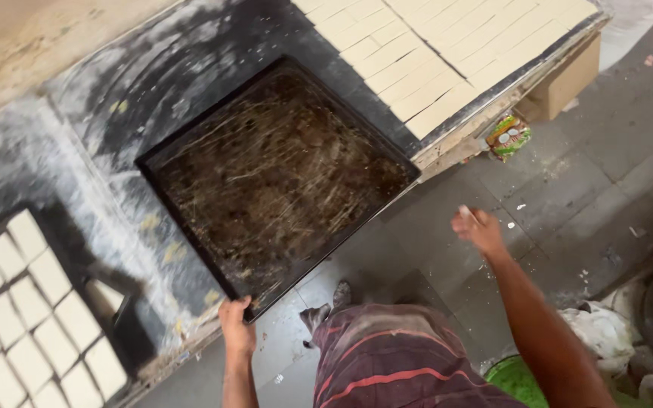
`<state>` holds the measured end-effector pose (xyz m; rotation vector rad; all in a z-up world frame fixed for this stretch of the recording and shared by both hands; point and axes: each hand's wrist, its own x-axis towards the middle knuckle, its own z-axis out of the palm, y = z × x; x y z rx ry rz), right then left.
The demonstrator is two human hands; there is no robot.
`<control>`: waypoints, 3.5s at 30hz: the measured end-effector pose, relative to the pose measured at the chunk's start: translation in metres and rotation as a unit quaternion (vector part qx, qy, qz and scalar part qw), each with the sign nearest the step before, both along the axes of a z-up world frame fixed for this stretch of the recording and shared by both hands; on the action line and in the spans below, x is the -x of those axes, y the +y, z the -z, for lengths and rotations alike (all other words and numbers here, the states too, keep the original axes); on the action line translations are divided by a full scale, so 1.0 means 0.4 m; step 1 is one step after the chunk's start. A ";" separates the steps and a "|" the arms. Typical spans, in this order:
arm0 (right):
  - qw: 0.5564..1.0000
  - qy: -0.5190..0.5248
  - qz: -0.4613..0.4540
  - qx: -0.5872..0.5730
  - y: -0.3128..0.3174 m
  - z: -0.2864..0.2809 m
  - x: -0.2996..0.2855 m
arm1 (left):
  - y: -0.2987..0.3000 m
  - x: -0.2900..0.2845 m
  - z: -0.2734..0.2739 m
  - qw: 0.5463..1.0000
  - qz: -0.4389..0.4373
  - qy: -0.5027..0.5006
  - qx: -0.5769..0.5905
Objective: The person arranges rectangular pieces of white dough onto black baking trays. They pick up the dough pieces from a large sheet and place them in neat rows on the trays, filling multiple trays throughout the video. The person occasionally moves the filled trays to a nearby rack.
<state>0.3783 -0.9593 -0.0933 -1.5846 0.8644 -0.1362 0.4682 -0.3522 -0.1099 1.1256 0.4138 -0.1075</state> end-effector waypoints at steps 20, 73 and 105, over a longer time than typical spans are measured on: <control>0.951 -0.159 -0.253 0.080 -0.494 -0.150 -0.357 | -0.958 -0.075 -0.529 0.908 -0.039 -0.103 -0.404; 0.499 -0.114 -0.855 0.083 0.100 -0.388 -0.839 | -1.350 0.174 -0.353 0.826 -0.546 -0.069 0.123; 0.576 -0.163 -0.781 0.176 0.222 -0.309 -0.781 | -1.121 0.183 -0.393 0.835 -0.482 0.080 -0.253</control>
